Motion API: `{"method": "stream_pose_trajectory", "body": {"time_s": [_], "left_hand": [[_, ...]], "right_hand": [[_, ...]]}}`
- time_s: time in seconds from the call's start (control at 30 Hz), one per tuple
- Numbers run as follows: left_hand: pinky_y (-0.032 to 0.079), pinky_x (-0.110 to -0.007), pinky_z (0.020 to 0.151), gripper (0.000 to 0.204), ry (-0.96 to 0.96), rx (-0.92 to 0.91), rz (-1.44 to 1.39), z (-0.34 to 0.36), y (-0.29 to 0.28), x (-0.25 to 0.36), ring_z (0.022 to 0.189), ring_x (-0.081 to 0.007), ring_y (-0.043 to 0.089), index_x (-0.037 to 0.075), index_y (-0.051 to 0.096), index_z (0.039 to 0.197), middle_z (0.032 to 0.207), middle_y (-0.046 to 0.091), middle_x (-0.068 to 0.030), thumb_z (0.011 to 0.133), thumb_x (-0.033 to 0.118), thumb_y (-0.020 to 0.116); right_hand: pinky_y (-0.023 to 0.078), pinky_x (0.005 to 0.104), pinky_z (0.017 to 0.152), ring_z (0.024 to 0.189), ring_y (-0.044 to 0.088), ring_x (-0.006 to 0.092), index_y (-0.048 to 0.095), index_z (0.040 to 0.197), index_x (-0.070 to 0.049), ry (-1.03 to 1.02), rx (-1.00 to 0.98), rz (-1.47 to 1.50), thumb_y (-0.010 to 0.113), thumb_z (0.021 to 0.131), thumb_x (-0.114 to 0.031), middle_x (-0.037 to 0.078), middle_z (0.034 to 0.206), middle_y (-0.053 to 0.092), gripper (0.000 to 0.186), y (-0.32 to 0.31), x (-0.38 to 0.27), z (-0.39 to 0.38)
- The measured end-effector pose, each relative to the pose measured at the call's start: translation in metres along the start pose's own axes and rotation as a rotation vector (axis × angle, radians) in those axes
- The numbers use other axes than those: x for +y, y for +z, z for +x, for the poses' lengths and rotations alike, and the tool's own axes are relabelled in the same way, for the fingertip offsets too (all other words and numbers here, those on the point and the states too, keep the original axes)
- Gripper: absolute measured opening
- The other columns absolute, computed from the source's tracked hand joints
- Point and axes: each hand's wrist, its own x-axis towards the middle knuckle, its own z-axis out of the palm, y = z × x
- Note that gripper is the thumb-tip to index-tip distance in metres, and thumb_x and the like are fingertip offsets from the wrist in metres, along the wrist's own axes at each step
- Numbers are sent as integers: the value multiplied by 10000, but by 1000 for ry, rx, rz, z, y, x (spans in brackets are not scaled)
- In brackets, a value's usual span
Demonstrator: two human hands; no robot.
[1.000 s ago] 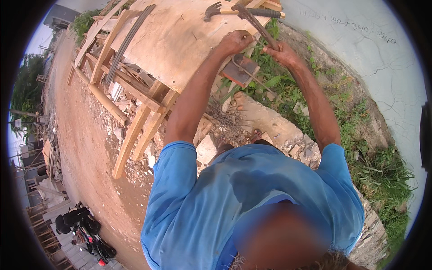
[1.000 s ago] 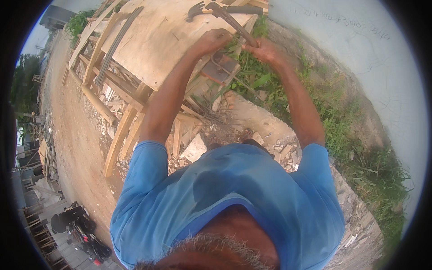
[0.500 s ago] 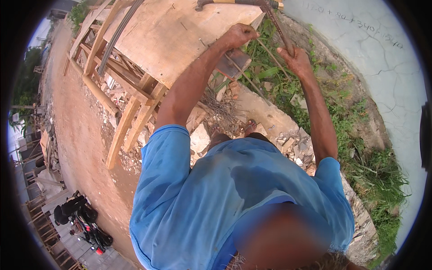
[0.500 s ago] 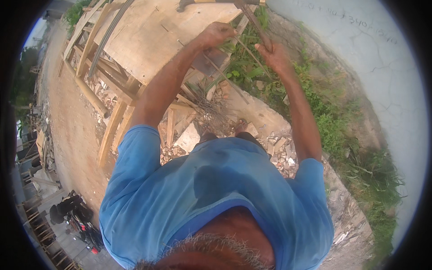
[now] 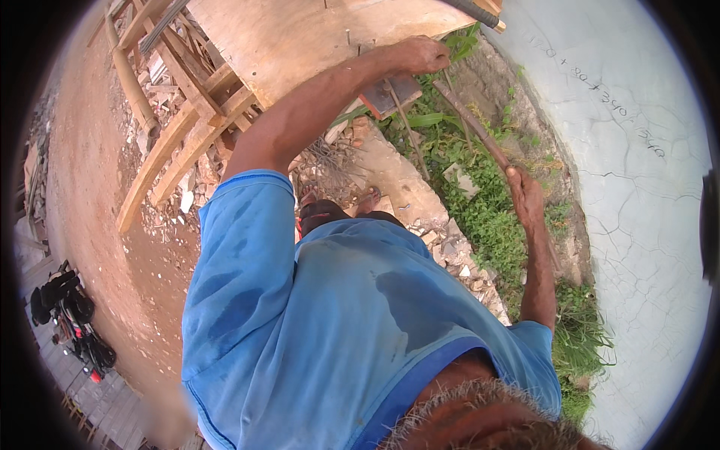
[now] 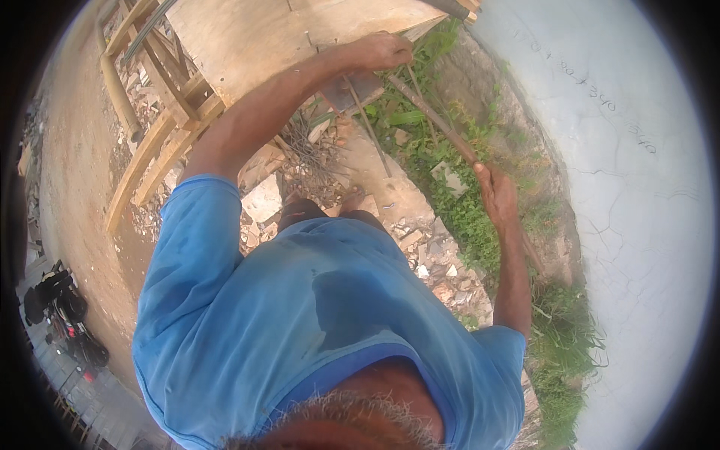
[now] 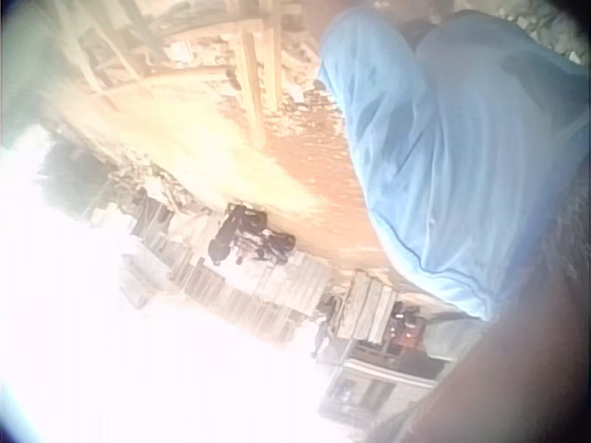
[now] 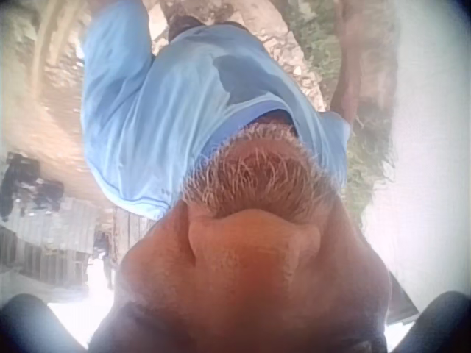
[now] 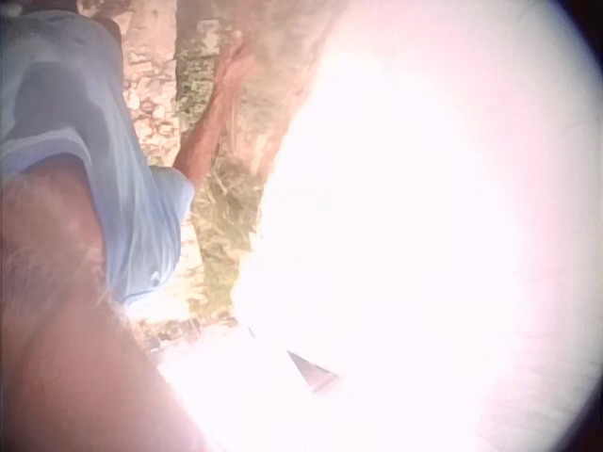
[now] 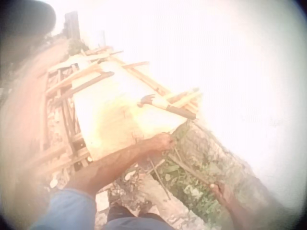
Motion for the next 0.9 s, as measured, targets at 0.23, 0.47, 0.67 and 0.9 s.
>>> {"method": "stream_pose_trajectory", "body": {"time_s": [0.23,0.47,0.67,0.9], "left_hand": [[496,-494,829,431,-47,76,31,4,5,6,902,-394,645,48,697,971,959,686,-215,921,451,553],[512,-477,806,427,-125,3,8,4,-1,14,880,-350,669,55,721,914,908,705,-181,872,461,592],[519,-471,798,420,-62,57,47,5,1,14,872,-347,676,66,736,915,873,711,-174,848,460,608],[528,-461,833,428,-92,68,73,6,6,14,908,-343,683,62,740,962,920,719,-184,857,454,603]], "right_hand": [[402,464,560,585,518,268,690,866,22,-150,-344,-203,406,968,-704,135,596,505,787,-20,0,71],[387,468,546,555,499,260,694,819,38,-246,-421,-317,403,924,-771,102,537,446,866,-28,-16,123],[420,470,555,570,544,289,635,725,28,-290,-402,-377,382,924,-780,119,535,466,870,-32,-25,130],[414,467,539,549,522,257,696,815,4,-214,-337,-307,361,898,-819,88,522,431,893,-9,-4,105]]}}
